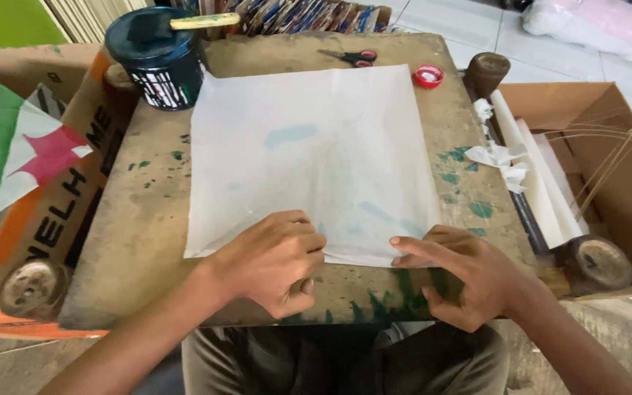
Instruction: Folding and smoothing the paper edges of a kite over its frame to secure it.
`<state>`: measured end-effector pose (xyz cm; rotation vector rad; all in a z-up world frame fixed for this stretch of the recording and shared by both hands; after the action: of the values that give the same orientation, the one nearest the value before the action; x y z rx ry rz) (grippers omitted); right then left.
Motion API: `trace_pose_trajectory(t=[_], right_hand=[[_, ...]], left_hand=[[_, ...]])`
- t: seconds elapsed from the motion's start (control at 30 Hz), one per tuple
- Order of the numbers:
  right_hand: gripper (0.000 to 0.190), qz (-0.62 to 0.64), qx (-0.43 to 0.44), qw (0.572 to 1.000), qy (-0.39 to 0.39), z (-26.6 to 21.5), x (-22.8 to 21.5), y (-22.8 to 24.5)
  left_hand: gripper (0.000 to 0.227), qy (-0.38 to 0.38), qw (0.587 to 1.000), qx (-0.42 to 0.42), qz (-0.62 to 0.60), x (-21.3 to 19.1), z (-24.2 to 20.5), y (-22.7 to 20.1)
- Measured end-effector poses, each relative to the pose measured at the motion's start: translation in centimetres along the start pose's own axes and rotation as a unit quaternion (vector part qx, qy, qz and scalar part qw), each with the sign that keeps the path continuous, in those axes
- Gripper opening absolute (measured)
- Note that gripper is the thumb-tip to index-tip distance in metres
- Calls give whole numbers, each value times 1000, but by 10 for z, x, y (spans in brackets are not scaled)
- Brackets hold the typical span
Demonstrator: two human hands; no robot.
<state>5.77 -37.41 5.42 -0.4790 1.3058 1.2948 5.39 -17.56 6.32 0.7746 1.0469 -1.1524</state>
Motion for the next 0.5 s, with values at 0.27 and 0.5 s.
trace_pose_trajectory(t=[0.27,0.5], right_hand=[[71,17,14,999,-32,-21,-12,-7],[62,30,20,997,-67,-23,-13,-18]], left_hand=[[17,36,999,-10,-13,15,11,10],[20,28,999,14,-20,14,24,11]])
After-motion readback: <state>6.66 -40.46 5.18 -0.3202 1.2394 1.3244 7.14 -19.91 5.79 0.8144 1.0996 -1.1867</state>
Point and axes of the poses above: each hand's wrist, its own z-axis towards the middle knuckle, its own x-axis out of the palm, y = z × x, the point moved 8 cm from there along z, towards the middle knuckle, and after that the axes turned 8 degrees about y, right-handed, at the moved point
